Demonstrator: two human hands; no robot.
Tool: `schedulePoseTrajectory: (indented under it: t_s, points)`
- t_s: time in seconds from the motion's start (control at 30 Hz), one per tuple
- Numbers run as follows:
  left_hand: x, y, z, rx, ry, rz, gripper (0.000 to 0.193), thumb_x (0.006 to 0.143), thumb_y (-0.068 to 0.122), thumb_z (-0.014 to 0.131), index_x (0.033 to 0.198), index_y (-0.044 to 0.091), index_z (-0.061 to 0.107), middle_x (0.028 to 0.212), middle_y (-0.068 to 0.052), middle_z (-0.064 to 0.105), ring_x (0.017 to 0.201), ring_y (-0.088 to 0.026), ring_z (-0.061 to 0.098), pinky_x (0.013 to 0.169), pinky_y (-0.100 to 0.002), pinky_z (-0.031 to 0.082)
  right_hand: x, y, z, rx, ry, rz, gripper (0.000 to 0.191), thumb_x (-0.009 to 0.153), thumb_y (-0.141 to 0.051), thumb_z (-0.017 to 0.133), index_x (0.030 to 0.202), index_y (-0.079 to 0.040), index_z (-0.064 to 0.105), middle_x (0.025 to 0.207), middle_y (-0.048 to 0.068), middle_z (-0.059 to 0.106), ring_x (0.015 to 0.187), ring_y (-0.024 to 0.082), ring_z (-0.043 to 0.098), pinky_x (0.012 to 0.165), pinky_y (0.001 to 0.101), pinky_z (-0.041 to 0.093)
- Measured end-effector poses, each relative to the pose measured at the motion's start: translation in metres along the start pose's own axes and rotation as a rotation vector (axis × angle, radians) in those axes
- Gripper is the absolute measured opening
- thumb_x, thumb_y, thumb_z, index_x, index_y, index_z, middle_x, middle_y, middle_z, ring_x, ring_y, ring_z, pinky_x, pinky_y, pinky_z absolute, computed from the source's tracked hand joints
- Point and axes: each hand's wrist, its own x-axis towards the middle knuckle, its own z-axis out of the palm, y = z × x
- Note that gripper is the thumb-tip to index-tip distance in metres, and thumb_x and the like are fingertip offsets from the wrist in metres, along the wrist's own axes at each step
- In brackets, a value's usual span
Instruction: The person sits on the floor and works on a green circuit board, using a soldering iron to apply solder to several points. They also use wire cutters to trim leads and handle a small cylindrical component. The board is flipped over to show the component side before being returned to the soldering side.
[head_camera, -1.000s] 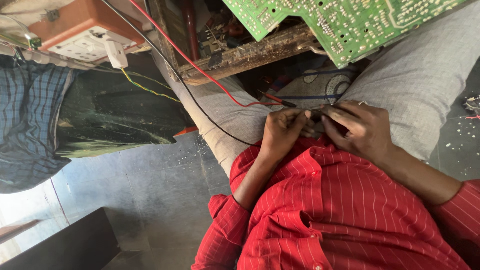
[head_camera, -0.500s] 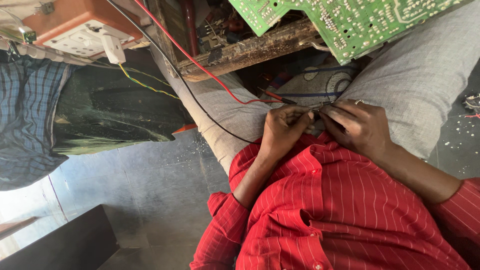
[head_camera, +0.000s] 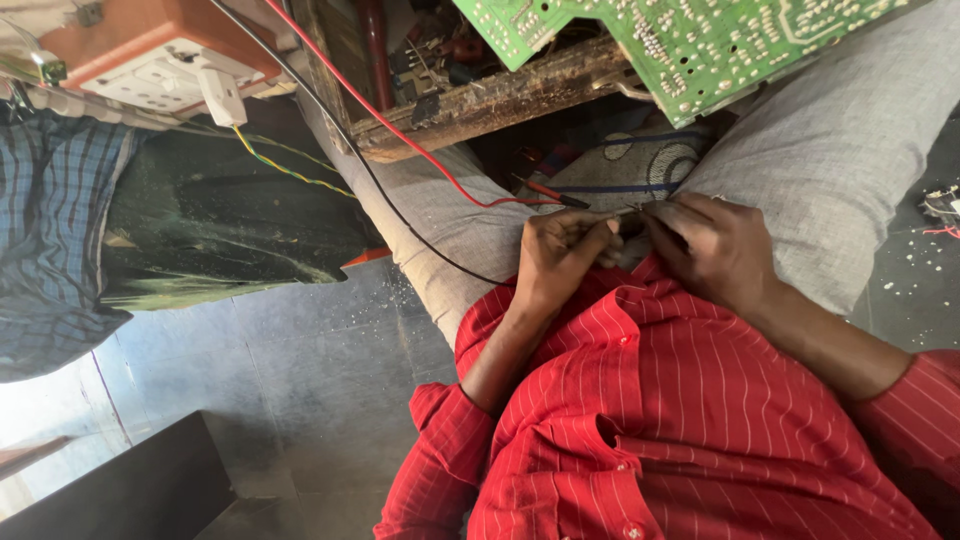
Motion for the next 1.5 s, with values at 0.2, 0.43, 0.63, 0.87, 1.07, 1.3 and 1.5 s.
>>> schedulePoseTrajectory:
  t_s: [0.2,0.43,0.63,0.87,1.07,1.3,1.5]
  points:
    - [0.0004,-0.0003,0.0035,0.025,0.020,0.004,0.016,0.099,0.002,0.067,0.107,-0.010,0.072,0.083,-0.011,0.074,0.071,-0.011,0.071,0.064,-0.023,0.059,-0.0010,-0.0006,0.0019,0.005,0.047,-0.091,0.020,0.085,-0.011,0.081,0.105,-0.008,0.077,0.100,0.012,0.076,0.076,0.024,0.074,0.058,0.0356,0.059]
    - [0.0006,-0.0011,0.0034,0.033,0.015,0.017,0.015,0.100,0.003,0.067,0.105,-0.010,0.073,0.081,-0.009,0.074,0.069,-0.011,0.070,0.063,-0.023,0.058,0.0002,-0.0006,0.0025,-0.020,-0.024,-0.021,0.019,0.089,-0.010,0.082,0.107,-0.008,0.077,0.097,0.009,0.075,0.075,0.024,0.073,0.059,0.0359,0.058]
    - [-0.0007,-0.0010,0.0039,0.051,0.020,0.013,0.015,0.100,0.004,0.068,0.101,-0.009,0.073,0.078,-0.008,0.072,0.067,-0.009,0.068,0.060,-0.022,0.056,-0.0035,0.0007,0.0031,0.029,0.055,-0.121,0.024,0.084,-0.010,0.082,0.108,-0.007,0.076,0.100,0.013,0.075,0.077,0.025,0.073,0.059,0.0361,0.058]
    - [0.0014,0.0012,0.0051,0.041,0.005,0.006,0.015,0.098,0.005,0.069,0.100,-0.009,0.073,0.079,-0.007,0.073,0.067,-0.010,0.070,0.059,-0.023,0.057,-0.0041,0.0022,0.0074,-0.035,0.035,-0.076,0.026,0.086,-0.011,0.087,0.109,-0.009,0.076,0.099,0.011,0.075,0.074,0.023,0.073,0.054,0.0332,0.056]
    - [-0.0005,-0.0004,0.0043,0.041,0.017,-0.008,0.015,0.099,0.006,0.069,0.100,-0.009,0.073,0.078,-0.008,0.073,0.068,-0.011,0.071,0.060,-0.023,0.058,-0.0033,-0.0023,0.0026,-0.021,-0.032,-0.068,0.028,0.084,-0.009,0.083,0.111,-0.008,0.076,0.095,0.008,0.073,0.076,0.024,0.072,0.059,0.0361,0.057]
    - [0.0014,-0.0038,0.0039,0.017,0.012,-0.013,0.015,0.099,0.006,0.068,0.099,-0.009,0.072,0.078,-0.008,0.072,0.068,-0.011,0.071,0.059,-0.023,0.057,-0.0009,-0.0003,0.0039,-0.008,-0.011,-0.118,0.025,0.084,-0.010,0.083,0.109,-0.008,0.076,0.099,0.009,0.076,0.074,0.022,0.073,0.055,0.0337,0.056]
    - [0.0030,-0.0044,0.0041,-0.014,0.007,-0.011,0.016,0.098,0.007,0.069,0.100,-0.009,0.071,0.079,-0.008,0.073,0.067,-0.011,0.071,0.060,-0.023,0.058,-0.0042,0.0035,0.0075,0.010,0.068,-0.116,0.023,0.085,-0.013,0.086,0.105,-0.006,0.077,0.099,0.016,0.076,0.070,0.023,0.072,0.049,0.0316,0.055]
